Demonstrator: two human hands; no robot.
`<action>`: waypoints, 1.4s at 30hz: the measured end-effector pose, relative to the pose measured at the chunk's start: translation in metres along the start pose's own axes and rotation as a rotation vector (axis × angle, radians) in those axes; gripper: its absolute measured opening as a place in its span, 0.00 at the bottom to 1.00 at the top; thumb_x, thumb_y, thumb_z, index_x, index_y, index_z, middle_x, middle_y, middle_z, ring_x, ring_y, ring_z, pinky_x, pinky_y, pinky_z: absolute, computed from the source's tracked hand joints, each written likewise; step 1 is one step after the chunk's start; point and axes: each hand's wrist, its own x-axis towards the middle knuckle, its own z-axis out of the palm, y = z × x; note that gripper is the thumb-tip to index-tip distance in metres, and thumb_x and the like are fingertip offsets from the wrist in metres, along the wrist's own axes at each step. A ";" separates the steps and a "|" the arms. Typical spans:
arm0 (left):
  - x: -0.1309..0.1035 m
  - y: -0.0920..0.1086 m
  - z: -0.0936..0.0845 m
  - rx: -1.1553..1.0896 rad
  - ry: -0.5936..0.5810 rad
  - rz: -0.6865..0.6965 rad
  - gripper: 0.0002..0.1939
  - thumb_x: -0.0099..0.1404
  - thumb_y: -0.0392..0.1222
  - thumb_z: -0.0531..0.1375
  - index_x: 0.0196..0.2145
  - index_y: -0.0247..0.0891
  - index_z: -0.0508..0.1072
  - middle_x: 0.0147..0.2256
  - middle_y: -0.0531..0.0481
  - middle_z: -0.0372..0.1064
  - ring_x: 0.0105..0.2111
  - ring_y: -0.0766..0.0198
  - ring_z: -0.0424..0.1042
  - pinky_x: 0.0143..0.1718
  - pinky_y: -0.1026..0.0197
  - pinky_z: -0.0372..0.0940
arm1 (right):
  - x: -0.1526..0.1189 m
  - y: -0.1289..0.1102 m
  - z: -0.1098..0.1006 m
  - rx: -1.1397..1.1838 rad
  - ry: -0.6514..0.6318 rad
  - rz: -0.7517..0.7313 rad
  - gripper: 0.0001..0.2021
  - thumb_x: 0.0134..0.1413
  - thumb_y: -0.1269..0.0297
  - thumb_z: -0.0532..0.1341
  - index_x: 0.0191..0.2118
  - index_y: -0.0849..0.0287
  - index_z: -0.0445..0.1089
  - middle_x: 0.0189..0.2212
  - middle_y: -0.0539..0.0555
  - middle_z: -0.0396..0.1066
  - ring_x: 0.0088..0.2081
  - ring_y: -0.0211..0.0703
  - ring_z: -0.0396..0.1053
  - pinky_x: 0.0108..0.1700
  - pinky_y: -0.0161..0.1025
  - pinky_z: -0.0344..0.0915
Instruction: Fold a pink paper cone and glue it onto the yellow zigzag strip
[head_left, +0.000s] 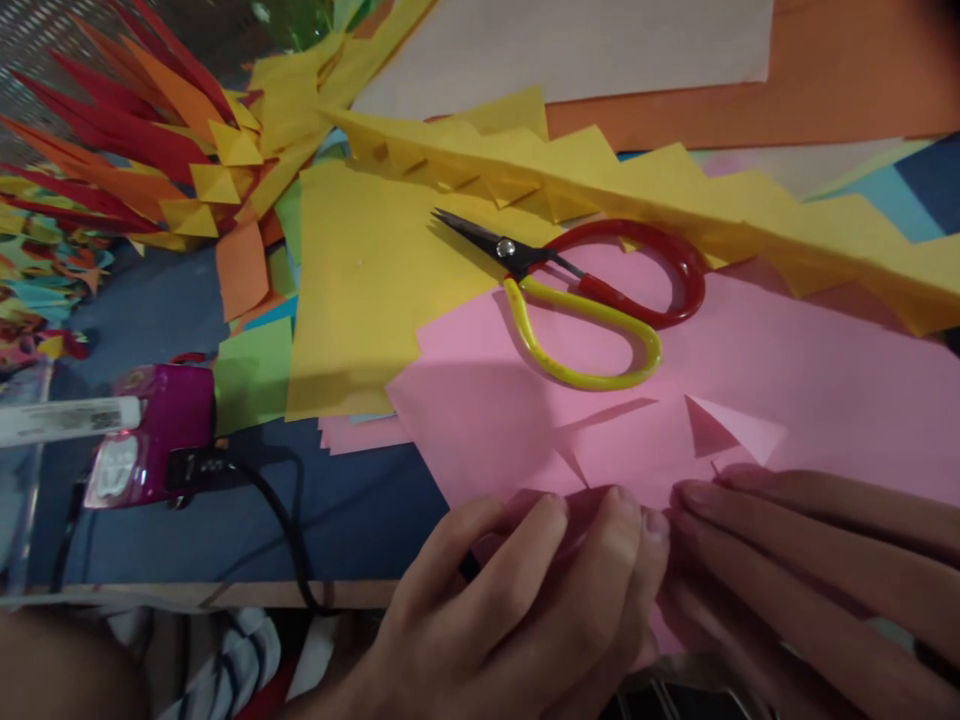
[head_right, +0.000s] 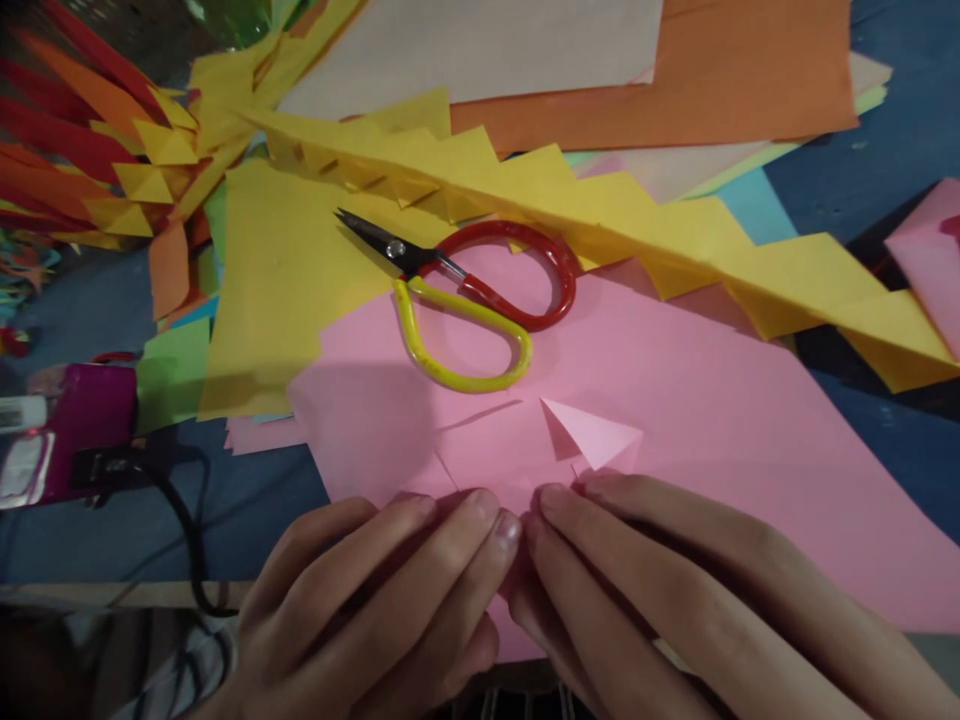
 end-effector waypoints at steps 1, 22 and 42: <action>0.000 0.000 0.000 0.002 -0.001 0.006 0.15 0.83 0.44 0.60 0.60 0.44 0.82 0.68 0.57 0.71 0.62 0.63 0.71 0.57 0.54 0.69 | 0.001 -0.003 0.002 0.032 0.013 0.023 0.18 0.71 0.67 0.62 0.61 0.45 0.80 0.68 0.46 0.73 0.65 0.55 0.76 0.75 0.53 0.69; 0.003 0.002 -0.001 -0.041 0.004 -0.034 0.16 0.86 0.45 0.55 0.61 0.45 0.81 0.62 0.61 0.78 0.57 0.64 0.73 0.55 0.53 0.68 | 0.007 -0.012 0.003 -0.094 0.032 0.078 0.16 0.67 0.68 0.69 0.58 0.51 0.80 0.70 0.49 0.71 0.65 0.56 0.75 0.70 0.48 0.73; 0.011 -0.012 -0.012 -0.085 0.023 -0.116 0.20 0.79 0.43 0.64 0.65 0.35 0.77 0.67 0.42 0.75 0.70 0.48 0.69 0.66 0.45 0.66 | 0.023 -0.020 0.000 0.084 0.156 0.097 0.16 0.62 0.59 0.75 0.55 0.47 0.81 0.54 0.52 0.82 0.59 0.59 0.77 0.56 0.53 0.81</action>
